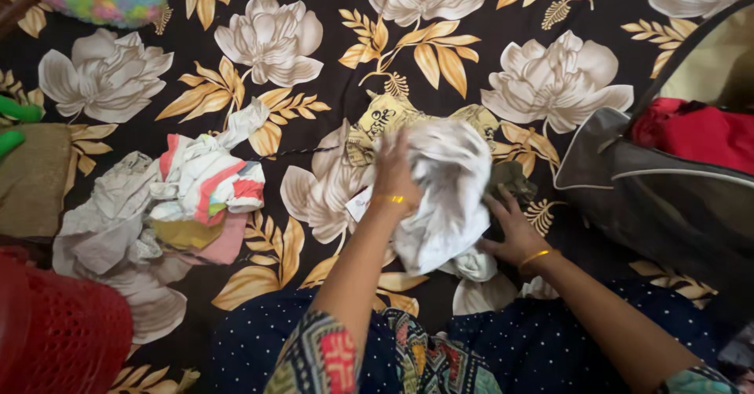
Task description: The person folds various pieces of clothing, including a red garment, a white shirt, and a patterned cloth, on a floral bedspread. They place the folded items into a grey duffel bag and then zip the bag closed.
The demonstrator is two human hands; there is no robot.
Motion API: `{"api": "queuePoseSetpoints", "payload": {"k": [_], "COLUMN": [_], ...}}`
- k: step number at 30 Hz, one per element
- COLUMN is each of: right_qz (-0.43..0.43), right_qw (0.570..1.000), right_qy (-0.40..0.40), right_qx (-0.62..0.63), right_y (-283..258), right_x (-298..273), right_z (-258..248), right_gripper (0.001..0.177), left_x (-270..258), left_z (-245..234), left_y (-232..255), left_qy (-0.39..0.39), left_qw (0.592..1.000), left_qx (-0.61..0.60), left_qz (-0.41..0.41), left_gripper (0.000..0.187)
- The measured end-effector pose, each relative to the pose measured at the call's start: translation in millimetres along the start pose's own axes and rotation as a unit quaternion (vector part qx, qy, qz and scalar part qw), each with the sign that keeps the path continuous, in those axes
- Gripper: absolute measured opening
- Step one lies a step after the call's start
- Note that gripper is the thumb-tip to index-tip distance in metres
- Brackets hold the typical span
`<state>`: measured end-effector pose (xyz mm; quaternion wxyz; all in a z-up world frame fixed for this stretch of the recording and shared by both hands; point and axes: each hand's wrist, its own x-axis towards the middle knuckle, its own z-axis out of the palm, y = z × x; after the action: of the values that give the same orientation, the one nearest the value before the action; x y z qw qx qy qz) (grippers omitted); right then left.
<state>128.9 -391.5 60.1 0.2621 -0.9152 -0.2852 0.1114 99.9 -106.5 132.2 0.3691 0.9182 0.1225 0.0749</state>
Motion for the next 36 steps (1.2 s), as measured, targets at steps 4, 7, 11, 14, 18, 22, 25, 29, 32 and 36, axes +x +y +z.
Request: {"api": "queuePoseSetpoints", "payload": {"k": [4, 7, 11, 14, 18, 22, 25, 29, 32, 36], "right_qz": [-0.041, -0.036, 0.011, 0.057, 0.19, -0.086, 0.04, 0.001, 0.103, 0.034], "right_qw": [0.997, 0.996, 0.996, 0.973, 0.871, 0.976, 0.991, 0.988, 0.983, 0.935], "right_qy": [0.037, 0.034, 0.023, 0.031, 0.042, 0.115, -0.017, 0.03, 0.068, 0.196], "right_qx": [0.047, 0.068, 0.084, 0.222, 0.451, 0.163, 0.13, 0.148, 0.133, 0.295], "right_y": [-5, -11, -16, -6, 9, -9, -40, -76, -95, -84], "right_x": [-1, -3, -6, -1, 15, 10, -8, -18, -23, -16], "right_z": [-4, -5, -3, 2, 8, -5, -16, -32, -48, -55], "right_gripper": [0.092, 0.081, 0.077, 0.073, 0.088, 0.101, 0.108, 0.094, 0.088, 0.082], "left_x": [-39, -84, -118, -123, -139, -159, -170, -169, -169, -156], "left_z": [56, 82, 87, 82, 83, 83, 78, 68, 70, 79], "left_y": [-63, -79, -75, -75, -65, -37, -16, -20, -44, -72], "left_qy": [0.102, -0.042, -0.044, -0.078, 0.041, 0.019, -0.005, -0.049, -0.035, 0.045], "left_qw": [0.992, 0.993, 0.998, 0.996, 0.992, 0.961, 0.961, 0.967, 0.95, 0.965], "left_qx": [-0.059, -0.099, -0.029, -0.003, -0.091, -0.188, -0.227, -0.248, -0.307, -0.257], "left_qz": [0.048, -0.051, -0.04, -0.046, 0.071, 0.203, 0.161, 0.03, 0.05, -0.006], "left_gripper": [0.087, 0.089, 0.089, 0.046, 0.024, 0.021, 0.023, 0.026, 0.021, 0.03]}}
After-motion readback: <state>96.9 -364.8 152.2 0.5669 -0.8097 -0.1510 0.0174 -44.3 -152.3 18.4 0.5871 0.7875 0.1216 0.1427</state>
